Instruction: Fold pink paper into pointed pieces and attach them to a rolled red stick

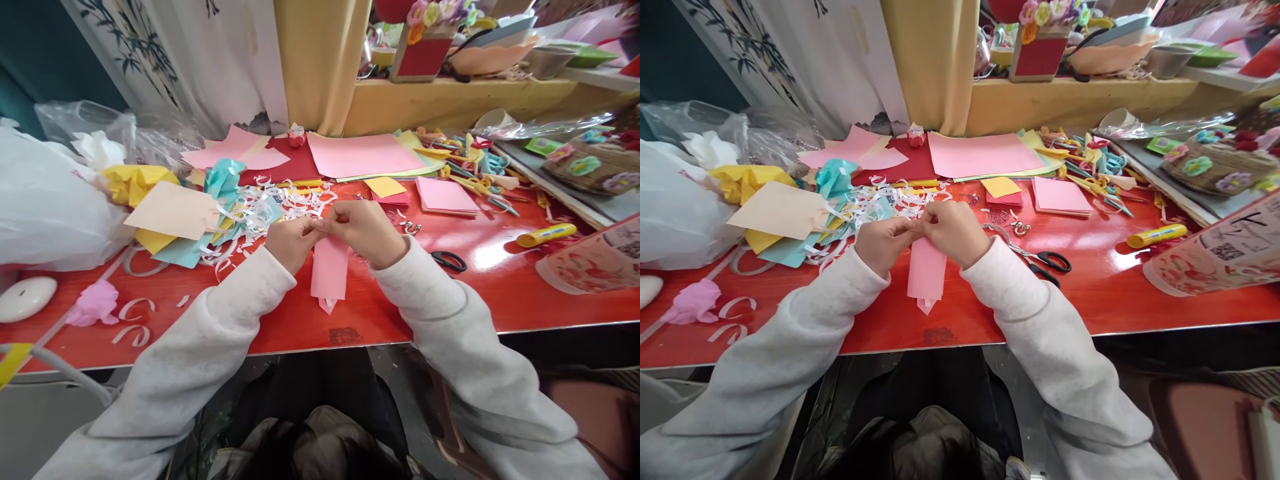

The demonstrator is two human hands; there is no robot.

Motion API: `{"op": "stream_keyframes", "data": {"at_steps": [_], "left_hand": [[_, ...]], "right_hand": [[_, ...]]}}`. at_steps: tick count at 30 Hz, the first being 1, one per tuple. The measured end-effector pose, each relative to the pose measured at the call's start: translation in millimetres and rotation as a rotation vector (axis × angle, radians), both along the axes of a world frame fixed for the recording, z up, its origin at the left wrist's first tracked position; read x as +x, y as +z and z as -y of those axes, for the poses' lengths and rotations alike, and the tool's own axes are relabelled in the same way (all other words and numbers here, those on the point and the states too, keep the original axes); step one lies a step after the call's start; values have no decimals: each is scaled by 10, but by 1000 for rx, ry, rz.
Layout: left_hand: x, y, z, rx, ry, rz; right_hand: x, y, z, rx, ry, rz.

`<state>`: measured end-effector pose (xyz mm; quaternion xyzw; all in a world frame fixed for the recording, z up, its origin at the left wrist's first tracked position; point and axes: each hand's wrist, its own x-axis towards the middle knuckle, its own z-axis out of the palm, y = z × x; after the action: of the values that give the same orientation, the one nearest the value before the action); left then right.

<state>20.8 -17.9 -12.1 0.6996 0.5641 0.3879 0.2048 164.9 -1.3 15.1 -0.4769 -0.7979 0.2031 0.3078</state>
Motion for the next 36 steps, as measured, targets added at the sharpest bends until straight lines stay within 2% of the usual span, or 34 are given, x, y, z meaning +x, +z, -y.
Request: {"op": "stream_keyframes", "data": {"at_steps": [3, 6, 10, 13, 16, 20, 25, 28, 31, 34, 36], "left_hand": [[26, 26, 14, 17, 9, -2], [34, 56, 15, 48, 12, -5], [15, 96, 6, 77, -70, 62], [2, 120, 14, 33, -106, 109], [5, 142, 40, -18, -134, 147], [10, 169, 70, -59, -201, 238], [-26, 162, 49, -168, -399, 355], [-43, 144, 51, -187, -437, 372], [-37, 147, 126, -238, -479, 367], [-23, 174, 223, -345, -619, 287], [-23, 191, 234, -329, -649, 260]], "right_hand": [[-13, 6, 22, 79, -100, 16], [-20, 6, 25, 121, -101, 10], [-15, 0, -13, 135, -160, -41], [34, -15, -95, 173, -227, -59], [122, -34, -201, 280, -315, -91], [179, -58, -277, 367, -342, -102], [75, -84, -241, 367, -347, -53], [47, -96, -244, 361, -331, -30], [180, -84, -331, 358, -378, -65], [435, -52, -454, 325, -538, -151], [555, -35, -497, 289, -562, -201]]}}
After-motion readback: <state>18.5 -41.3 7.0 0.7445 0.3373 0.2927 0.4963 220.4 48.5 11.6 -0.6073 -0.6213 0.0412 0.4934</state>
